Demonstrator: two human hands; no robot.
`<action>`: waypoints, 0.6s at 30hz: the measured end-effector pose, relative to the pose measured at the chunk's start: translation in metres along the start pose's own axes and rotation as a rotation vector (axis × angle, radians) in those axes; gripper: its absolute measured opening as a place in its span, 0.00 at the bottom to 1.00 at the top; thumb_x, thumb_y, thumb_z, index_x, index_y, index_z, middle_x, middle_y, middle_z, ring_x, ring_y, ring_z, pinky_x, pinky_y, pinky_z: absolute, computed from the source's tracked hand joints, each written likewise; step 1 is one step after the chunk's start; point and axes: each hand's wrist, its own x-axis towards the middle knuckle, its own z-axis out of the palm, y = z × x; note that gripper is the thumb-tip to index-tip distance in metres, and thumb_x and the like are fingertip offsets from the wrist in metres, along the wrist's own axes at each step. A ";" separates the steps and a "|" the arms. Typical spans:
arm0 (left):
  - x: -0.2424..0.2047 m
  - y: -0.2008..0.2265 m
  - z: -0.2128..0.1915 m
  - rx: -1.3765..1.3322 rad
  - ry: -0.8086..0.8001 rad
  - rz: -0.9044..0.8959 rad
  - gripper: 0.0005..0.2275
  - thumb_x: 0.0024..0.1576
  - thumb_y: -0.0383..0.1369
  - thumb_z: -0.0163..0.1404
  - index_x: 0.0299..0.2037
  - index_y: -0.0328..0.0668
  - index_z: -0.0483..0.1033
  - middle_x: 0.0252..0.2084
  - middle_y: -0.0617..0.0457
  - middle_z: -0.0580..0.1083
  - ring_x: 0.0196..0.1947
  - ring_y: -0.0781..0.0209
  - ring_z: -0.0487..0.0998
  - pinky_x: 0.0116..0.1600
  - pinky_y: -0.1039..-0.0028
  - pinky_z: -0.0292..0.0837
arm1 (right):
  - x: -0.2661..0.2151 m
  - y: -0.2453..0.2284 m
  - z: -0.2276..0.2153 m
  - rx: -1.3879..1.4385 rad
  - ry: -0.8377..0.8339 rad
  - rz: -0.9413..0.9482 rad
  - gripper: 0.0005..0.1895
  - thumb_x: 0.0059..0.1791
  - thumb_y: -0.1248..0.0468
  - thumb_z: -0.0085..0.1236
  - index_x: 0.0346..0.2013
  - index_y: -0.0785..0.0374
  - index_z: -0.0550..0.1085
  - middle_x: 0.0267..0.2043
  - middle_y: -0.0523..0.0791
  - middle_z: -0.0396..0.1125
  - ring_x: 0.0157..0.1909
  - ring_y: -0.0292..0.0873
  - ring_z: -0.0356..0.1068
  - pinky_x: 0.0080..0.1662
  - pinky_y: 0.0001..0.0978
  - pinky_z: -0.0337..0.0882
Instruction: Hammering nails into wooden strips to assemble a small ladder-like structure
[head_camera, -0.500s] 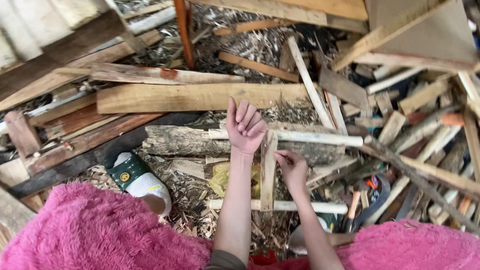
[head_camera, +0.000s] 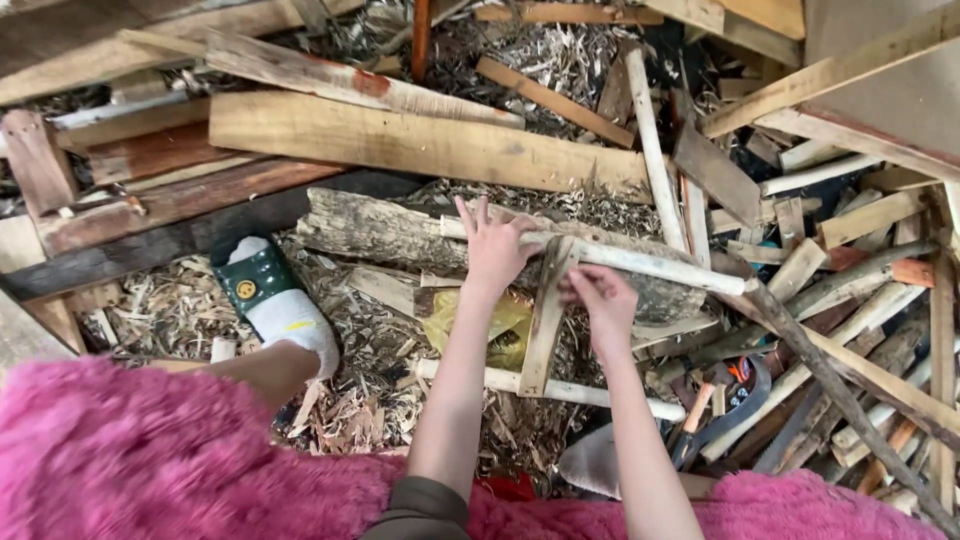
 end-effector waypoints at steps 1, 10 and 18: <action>0.000 0.000 -0.001 -0.003 -0.006 -0.004 0.13 0.48 0.50 0.64 0.42 0.68 0.83 0.48 0.47 0.81 0.70 0.35 0.63 0.72 0.32 0.21 | 0.010 0.005 0.000 -0.005 0.000 0.006 0.09 0.48 0.70 0.66 0.43 0.67 0.80 0.37 0.52 0.76 0.35 0.42 0.76 0.36 0.30 0.78; 0.002 -0.012 0.009 -0.250 0.000 -0.004 0.12 0.48 0.43 0.65 0.42 0.66 0.83 0.49 0.55 0.81 0.69 0.47 0.66 0.76 0.41 0.17 | 0.039 0.020 0.017 -0.020 0.010 -0.095 0.08 0.50 0.74 0.61 0.44 0.67 0.79 0.38 0.48 0.75 0.34 0.35 0.73 0.34 0.21 0.78; 0.003 -0.012 0.006 -0.230 -0.077 -0.010 0.14 0.48 0.46 0.65 0.45 0.66 0.82 0.51 0.55 0.80 0.69 0.54 0.66 0.76 0.47 0.13 | 0.028 0.010 0.016 -0.306 -0.044 -0.380 0.05 0.50 0.79 0.61 0.40 0.72 0.79 0.35 0.51 0.69 0.32 0.42 0.74 0.33 0.32 0.79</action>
